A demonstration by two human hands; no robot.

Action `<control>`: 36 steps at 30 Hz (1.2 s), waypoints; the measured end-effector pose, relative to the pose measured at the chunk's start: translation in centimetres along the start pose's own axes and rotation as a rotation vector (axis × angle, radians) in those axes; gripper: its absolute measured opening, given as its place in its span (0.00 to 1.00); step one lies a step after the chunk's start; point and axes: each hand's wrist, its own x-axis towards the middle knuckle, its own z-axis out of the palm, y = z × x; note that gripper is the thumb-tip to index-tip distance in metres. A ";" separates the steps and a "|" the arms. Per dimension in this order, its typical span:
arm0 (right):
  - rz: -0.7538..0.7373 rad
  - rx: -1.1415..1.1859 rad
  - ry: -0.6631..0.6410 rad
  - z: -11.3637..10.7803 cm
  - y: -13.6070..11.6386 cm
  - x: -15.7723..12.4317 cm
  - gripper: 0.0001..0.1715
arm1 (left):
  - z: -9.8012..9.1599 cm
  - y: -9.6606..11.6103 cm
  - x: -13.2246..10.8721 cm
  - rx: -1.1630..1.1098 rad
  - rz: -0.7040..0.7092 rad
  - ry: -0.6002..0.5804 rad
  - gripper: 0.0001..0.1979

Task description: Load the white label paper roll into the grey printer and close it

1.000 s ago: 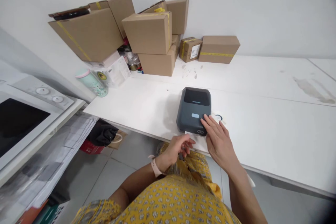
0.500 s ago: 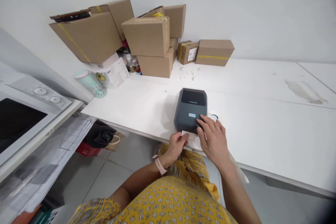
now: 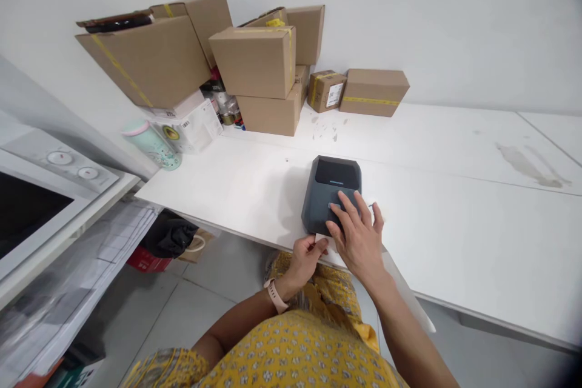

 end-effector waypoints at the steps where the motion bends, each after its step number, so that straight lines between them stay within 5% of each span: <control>1: 0.001 0.014 -0.007 0.1 0.2 -0.1 0.19 | 0.0 0.2 -0.1 0.002 0.004 -0.003 0.25; 6: 0.079 0.195 -0.048 -0.3 0.7 -1.4 0.31 | -0.4 1.5 -1.5 0.016 0.031 -0.011 0.23; 9: 0.117 0.262 -0.041 -1.5 0.9 -1.5 0.38 | -1.5 2.4 -2.1 0.093 0.179 0.125 0.20; 14: -0.020 0.221 -0.025 -3.0 2.7 1.9 0.38 | -3.7 4.1 1.9 0.145 0.395 0.365 0.14; 21: -0.104 0.232 0.149 -3.2 6.2 11.3 0.32 | -3.5 6.2 10.0 0.483 0.481 0.220 0.17; 29: 0.077 0.149 0.187 -1.3 9.6 20.9 0.34 | -2.0 6.5 12.0 0.796 0.348 0.113 0.27; 33: 0.113 0.118 0.263 -1.6 10.1 21.9 0.35 | -2.1 6.9 12.0 0.896 0.299 0.080 0.33; 36: 0.038 0.104 0.415 -2.0 8.8 19.5 0.27 | -2.0 7.3 11.7 0.939 0.283 0.074 0.32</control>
